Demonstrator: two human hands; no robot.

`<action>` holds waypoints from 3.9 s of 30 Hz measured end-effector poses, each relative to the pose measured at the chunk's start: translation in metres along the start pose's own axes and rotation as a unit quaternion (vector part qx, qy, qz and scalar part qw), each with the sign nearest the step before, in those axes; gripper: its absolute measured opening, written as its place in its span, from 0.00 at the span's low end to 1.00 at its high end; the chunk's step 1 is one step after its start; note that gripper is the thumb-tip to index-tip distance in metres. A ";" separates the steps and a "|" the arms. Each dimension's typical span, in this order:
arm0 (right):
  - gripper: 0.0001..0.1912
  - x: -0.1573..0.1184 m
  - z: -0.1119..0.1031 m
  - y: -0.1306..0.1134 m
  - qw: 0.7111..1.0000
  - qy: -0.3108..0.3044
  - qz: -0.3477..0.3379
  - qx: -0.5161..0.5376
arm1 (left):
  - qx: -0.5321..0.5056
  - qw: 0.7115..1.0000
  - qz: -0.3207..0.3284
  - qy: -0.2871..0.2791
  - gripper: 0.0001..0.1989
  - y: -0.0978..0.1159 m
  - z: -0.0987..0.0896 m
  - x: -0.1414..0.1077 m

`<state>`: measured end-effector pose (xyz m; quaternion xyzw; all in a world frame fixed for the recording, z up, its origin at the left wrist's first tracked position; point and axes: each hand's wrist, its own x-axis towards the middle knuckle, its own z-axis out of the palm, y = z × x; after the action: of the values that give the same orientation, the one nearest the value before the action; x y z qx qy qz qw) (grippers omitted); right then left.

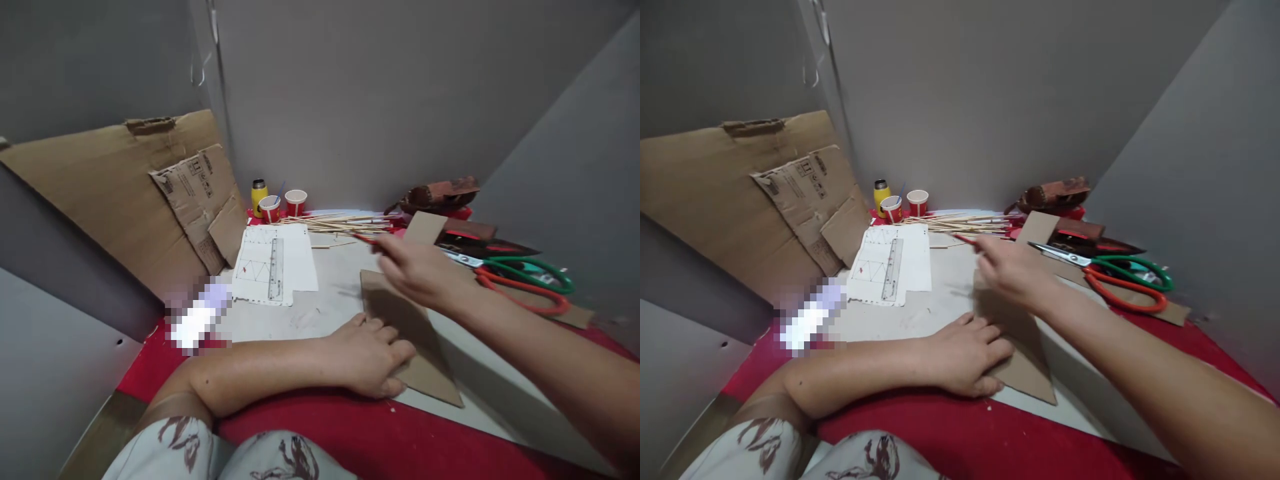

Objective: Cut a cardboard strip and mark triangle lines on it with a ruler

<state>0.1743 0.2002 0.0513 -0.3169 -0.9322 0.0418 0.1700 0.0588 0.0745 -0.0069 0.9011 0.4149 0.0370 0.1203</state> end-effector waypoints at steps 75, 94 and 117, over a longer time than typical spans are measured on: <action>0.19 -0.114 0.003 0.045 0.618 0.336 0.311 0.640 | -0.527 0.832 -0.172 0.027 0.16 -0.081 -0.076 0.018; 0.18 -0.115 0.002 0.030 0.744 0.190 0.220 0.602 | -0.595 0.792 -0.119 0.067 0.24 -0.022 -0.053 0.053; 0.20 -0.116 -0.004 0.041 0.706 0.140 0.269 0.640 | -0.682 0.647 -0.178 0.291 0.11 -0.063 -0.082 0.042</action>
<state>0.2847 0.1624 0.0135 -0.3717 -0.5226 0.6270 0.4423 0.0262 0.1614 0.0554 0.4165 0.4388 0.5479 0.5778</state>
